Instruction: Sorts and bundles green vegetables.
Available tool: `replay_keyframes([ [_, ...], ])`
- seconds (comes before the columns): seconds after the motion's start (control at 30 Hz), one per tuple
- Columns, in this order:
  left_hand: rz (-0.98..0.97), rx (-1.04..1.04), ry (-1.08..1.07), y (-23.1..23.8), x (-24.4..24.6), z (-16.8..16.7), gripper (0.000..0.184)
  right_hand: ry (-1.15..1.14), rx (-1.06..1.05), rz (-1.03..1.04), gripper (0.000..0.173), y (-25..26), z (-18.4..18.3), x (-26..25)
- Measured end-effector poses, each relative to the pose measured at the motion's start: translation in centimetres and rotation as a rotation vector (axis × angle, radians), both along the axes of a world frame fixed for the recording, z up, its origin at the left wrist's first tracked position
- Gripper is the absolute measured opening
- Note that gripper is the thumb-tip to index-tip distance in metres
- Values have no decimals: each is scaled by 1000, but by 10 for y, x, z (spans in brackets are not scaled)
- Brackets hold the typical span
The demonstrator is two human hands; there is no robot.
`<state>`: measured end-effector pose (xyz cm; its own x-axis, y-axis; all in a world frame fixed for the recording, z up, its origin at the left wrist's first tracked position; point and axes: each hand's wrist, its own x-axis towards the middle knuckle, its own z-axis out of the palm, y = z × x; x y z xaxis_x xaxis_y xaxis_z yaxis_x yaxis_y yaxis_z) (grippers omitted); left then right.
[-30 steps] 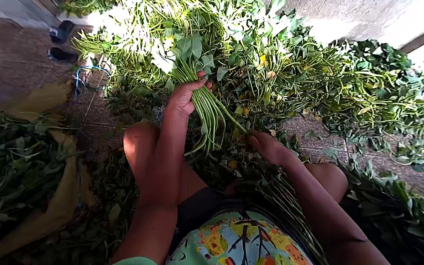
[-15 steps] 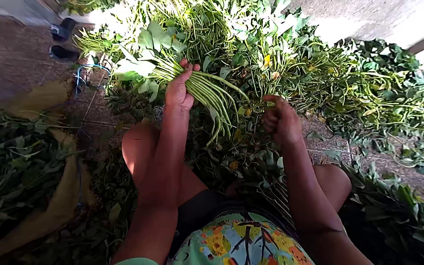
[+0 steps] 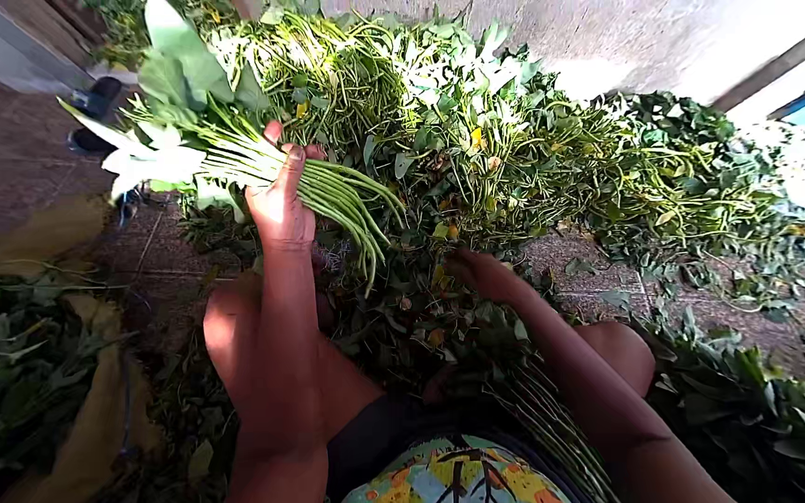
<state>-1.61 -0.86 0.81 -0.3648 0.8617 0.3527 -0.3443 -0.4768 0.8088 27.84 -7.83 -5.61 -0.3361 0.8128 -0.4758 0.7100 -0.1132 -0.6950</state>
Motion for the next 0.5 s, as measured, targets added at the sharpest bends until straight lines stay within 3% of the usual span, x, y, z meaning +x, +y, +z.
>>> replay_keyframes([
  [0.1,128,163,139,-8,-7,9,45,174,170,-555,39,71,-17,56],
  [0.2,119,114,30,-9,-11,5,39,281,318,-904,36,141,-43,93],
  [0.33,-118,-134,-213,-9,-8,-2,24,145,354,-1068,36,211,-66,103],
  [0.43,-115,-195,-132,-10,1,-7,25,61,151,-1075,54,239,-80,95],
  [0.5,-118,-228,-117,-10,1,-6,28,103,129,-1055,47,245,-89,96],
])
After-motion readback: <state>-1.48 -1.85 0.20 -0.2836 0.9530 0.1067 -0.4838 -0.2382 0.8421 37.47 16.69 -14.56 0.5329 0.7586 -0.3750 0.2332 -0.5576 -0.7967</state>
